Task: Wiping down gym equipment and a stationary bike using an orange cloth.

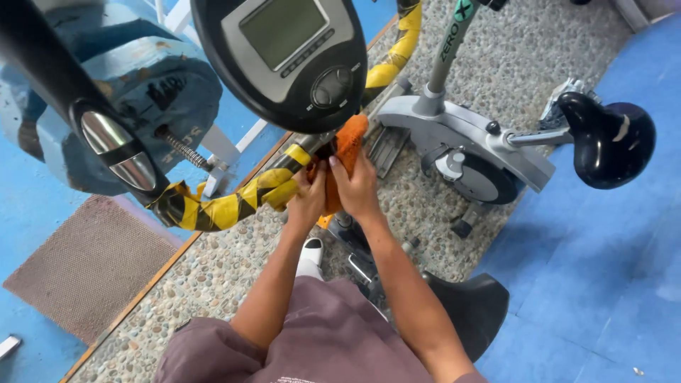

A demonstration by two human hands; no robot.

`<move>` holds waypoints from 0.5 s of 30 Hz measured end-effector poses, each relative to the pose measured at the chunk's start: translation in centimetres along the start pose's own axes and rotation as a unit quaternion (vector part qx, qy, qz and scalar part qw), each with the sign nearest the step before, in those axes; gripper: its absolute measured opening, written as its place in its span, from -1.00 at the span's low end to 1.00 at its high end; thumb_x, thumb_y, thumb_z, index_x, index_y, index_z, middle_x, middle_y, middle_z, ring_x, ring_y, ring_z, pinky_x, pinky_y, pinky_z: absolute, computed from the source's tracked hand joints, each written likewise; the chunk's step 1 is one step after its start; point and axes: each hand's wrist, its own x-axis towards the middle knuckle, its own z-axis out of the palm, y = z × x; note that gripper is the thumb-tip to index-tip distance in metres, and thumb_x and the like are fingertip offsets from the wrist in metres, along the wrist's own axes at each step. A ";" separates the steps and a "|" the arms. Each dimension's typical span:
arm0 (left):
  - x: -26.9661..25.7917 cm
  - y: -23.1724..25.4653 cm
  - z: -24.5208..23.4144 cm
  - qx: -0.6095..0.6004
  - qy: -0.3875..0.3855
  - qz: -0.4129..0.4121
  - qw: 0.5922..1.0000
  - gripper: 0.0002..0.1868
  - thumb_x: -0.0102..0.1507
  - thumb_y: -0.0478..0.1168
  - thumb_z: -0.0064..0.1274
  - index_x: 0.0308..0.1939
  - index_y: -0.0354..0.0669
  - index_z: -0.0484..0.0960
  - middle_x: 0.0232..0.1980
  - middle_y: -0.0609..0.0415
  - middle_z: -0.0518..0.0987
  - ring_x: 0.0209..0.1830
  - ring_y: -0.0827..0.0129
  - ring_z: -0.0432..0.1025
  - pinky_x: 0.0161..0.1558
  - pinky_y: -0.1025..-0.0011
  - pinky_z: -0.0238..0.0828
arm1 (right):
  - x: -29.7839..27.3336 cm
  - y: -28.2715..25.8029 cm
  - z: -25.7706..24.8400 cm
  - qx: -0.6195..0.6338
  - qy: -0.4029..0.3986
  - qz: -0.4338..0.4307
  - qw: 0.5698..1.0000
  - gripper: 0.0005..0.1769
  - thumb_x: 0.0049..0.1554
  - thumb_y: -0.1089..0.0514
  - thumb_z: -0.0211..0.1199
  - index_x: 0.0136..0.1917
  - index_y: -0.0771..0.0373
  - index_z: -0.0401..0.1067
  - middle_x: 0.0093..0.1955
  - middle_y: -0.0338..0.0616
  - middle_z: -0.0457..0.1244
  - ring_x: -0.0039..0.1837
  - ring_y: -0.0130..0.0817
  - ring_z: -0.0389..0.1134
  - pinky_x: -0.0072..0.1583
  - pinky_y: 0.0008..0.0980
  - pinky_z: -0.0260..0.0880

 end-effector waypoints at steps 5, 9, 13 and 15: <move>0.5 -0.7 1.0 -0.030 0.054 -0.009 0.998 -0.61 0.37 0.07 0.04 0.08 -0.12 0.67 0.04 -0.18 0.68 0.12 -0.05 0.56 0.18 0.05 0.48 | 0.3 2.6 1.2 -0.102 -0.017 0.160 0.982 -0.31 0.28 -0.36 0.00 0.12 0.37 0.43 -0.07 0.38 0.36 0.10 0.39 0.39 0.11 0.28 0.36; 0.4 0.2 0.7 -0.033 0.037 -0.028 0.998 -0.61 0.38 0.08 0.01 0.11 -0.06 0.65 0.07 -0.16 0.67 0.15 -0.08 0.54 0.21 0.01 0.45 | 3.6 4.2 1.7 -0.128 -0.080 0.196 0.969 -0.21 0.26 -0.41 -0.02 -0.01 0.42 0.50 -0.04 0.42 0.37 0.17 0.34 0.39 0.20 0.20 0.36; -0.2 1.2 0.6 -0.019 0.046 -0.045 0.998 -0.56 0.40 0.15 -0.06 0.11 -0.06 0.63 0.07 -0.18 0.66 0.17 -0.08 0.52 0.23 0.01 0.42 | 2.8 3.2 2.6 -0.095 -0.031 0.155 0.983 -0.29 0.18 -0.35 0.09 0.02 0.40 0.51 -0.05 0.31 0.36 0.14 0.26 0.38 0.13 0.13 0.37; -0.5 1.3 0.6 -0.018 0.052 -0.045 0.997 -0.53 0.40 0.18 -0.10 0.12 -0.07 0.61 0.08 -0.22 0.65 0.20 -0.12 0.50 0.25 -0.02 0.40 | 0.3 1.2 2.6 -0.073 0.052 0.037 0.995 -0.40 0.27 -0.19 0.07 0.03 0.47 0.46 -0.16 0.36 0.33 0.00 0.37 0.41 -0.02 0.19 0.41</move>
